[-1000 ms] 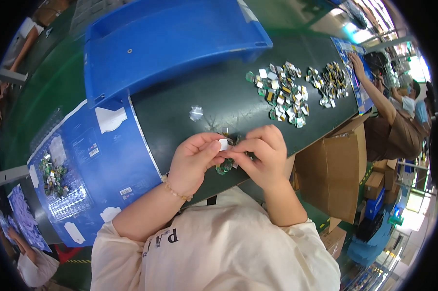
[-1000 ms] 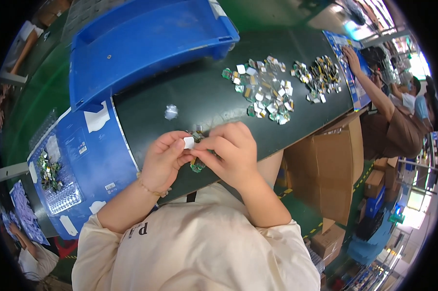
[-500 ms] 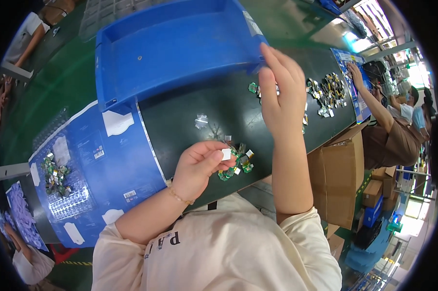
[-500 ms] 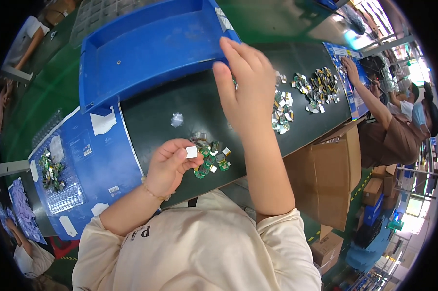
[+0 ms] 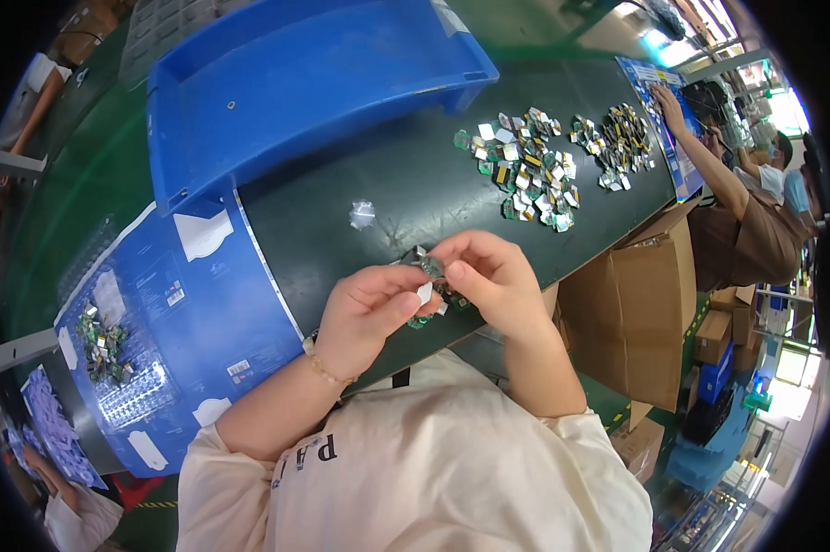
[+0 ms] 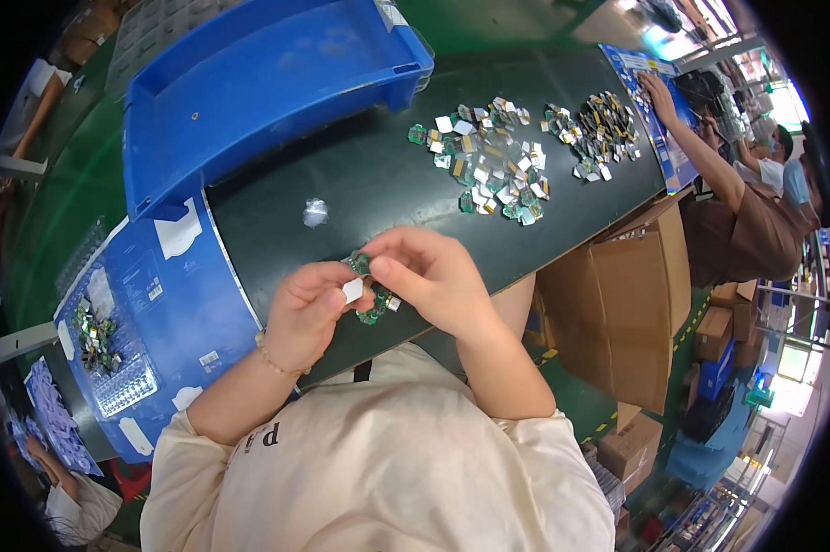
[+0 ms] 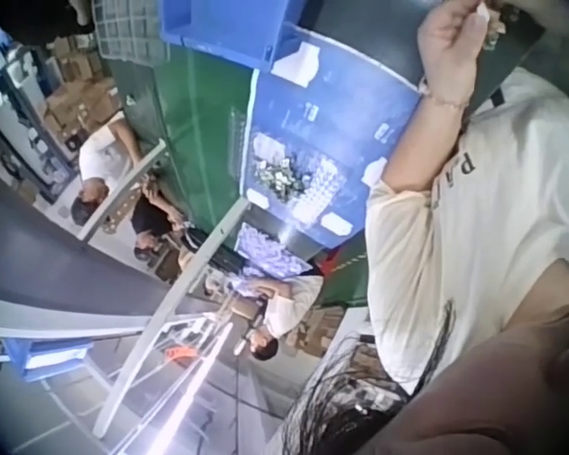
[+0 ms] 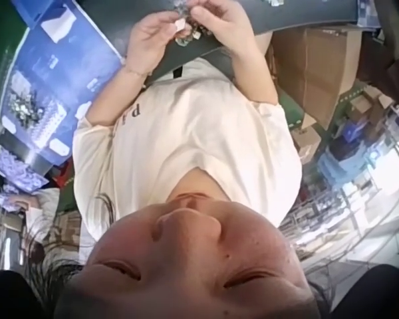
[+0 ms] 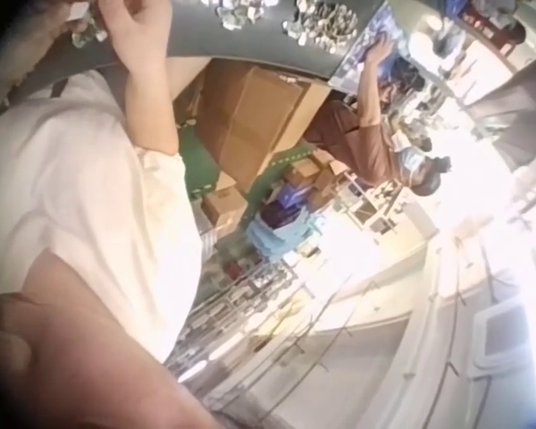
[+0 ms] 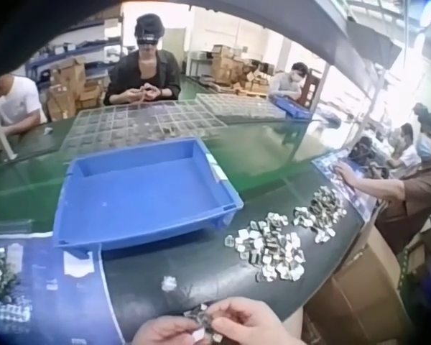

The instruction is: Inspecting and sorting small printed circuit boards on a production line.

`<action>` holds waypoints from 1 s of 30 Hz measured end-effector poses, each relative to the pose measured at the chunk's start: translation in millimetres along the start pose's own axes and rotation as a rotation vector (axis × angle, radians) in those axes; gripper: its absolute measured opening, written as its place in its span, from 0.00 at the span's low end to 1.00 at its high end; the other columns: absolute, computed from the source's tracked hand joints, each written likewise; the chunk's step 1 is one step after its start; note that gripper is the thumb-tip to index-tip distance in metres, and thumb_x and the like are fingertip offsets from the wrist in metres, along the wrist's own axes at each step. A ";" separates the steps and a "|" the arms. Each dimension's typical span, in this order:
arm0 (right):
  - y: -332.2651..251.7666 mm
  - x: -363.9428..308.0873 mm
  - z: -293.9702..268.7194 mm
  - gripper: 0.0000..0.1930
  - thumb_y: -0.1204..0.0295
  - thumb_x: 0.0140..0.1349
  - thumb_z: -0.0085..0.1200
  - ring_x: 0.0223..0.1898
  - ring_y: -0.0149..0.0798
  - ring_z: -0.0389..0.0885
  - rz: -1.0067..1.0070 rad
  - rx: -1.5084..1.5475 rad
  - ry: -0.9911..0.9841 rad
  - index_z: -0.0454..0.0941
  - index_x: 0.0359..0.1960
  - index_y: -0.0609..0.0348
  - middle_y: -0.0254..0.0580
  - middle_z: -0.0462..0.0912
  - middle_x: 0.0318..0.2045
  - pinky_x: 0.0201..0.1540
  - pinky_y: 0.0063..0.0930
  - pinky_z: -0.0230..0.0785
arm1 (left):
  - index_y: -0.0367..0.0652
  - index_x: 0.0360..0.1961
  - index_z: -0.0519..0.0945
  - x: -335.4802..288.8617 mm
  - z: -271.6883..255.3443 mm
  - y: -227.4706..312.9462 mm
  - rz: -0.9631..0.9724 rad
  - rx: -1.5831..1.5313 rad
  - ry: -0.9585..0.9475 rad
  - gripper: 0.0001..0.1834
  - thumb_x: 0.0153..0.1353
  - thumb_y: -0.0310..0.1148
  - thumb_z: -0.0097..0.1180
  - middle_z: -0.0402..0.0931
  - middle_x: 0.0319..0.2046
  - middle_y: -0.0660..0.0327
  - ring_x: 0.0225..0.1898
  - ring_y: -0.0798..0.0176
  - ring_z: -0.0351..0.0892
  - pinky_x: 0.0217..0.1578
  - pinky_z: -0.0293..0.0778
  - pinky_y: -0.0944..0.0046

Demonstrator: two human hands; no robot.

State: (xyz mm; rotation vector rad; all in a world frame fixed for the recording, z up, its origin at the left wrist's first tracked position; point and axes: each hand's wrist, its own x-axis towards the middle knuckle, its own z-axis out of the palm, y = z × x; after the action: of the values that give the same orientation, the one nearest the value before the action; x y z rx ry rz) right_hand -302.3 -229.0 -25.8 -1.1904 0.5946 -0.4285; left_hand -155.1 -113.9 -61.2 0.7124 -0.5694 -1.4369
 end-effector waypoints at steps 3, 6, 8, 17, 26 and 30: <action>2.7 0.7 5.3 0.13 0.80 0.56 0.56 0.33 0.23 0.73 -0.131 0.038 0.208 0.74 0.45 0.64 0.32 0.76 0.30 0.36 0.19 0.68 | 0.35 0.48 0.74 3.5 4.3 1.2 -0.048 0.072 0.050 0.14 0.63 0.28 0.51 0.78 0.40 0.57 0.40 0.67 0.77 0.44 0.74 0.65; -11.7 -1.7 20.8 0.16 0.82 0.51 0.59 0.32 0.22 0.72 -0.238 -0.029 0.223 0.75 0.44 0.62 0.29 0.74 0.28 0.33 0.19 0.66 | 0.35 0.49 0.72 4.5 5.3 0.2 -0.105 0.102 0.098 0.15 0.62 0.25 0.51 0.77 0.42 0.58 0.41 0.67 0.76 0.44 0.74 0.66; -16.4 -1.7 17.7 0.13 0.78 0.42 0.65 0.27 0.31 0.73 -0.568 -0.808 0.168 0.81 0.33 0.57 0.34 0.78 0.30 0.29 0.23 0.65 | 0.35 0.50 0.72 4.9 8.4 1.4 -0.116 0.064 0.099 0.15 0.61 0.23 0.51 0.76 0.42 0.58 0.41 0.67 0.76 0.44 0.74 0.66; -12.5 -9.2 10.3 0.10 0.73 0.40 0.67 0.23 0.34 0.73 -0.670 -0.947 0.129 0.83 0.27 0.54 0.34 0.80 0.24 0.29 0.25 0.63 | 0.36 0.50 0.72 7.5 1.1 0.8 -0.132 0.320 0.104 0.15 0.60 0.21 0.50 0.75 0.43 0.60 0.42 0.69 0.76 0.42 0.74 0.70; -0.5 -15.3 -1.0 0.06 0.79 0.48 0.61 0.26 0.29 0.75 -0.548 -0.739 0.159 0.82 0.30 0.60 0.35 0.80 0.22 0.29 0.20 0.63 | 0.36 0.48 0.74 6.4 6.2 4.2 -0.214 0.144 0.169 0.13 0.64 0.29 0.51 0.78 0.40 0.58 0.39 0.68 0.79 0.41 0.76 0.70; 9.1 -19.8 -1.8 0.05 0.78 0.54 0.58 0.27 0.20 0.71 -0.069 -0.227 0.254 0.80 0.33 0.64 0.31 0.78 0.24 0.27 0.13 0.59 | 0.36 0.47 0.75 5.5 2.4 2.1 -0.210 0.065 0.157 0.13 0.63 0.30 0.52 0.79 0.39 0.58 0.39 0.68 0.79 0.41 0.77 0.69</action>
State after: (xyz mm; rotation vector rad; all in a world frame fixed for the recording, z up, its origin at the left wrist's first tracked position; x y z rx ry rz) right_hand -318.7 -215.4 -30.8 -1.3862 0.8403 -0.5880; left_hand -155.0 -119.6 -58.4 0.9501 -0.4298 -1.5446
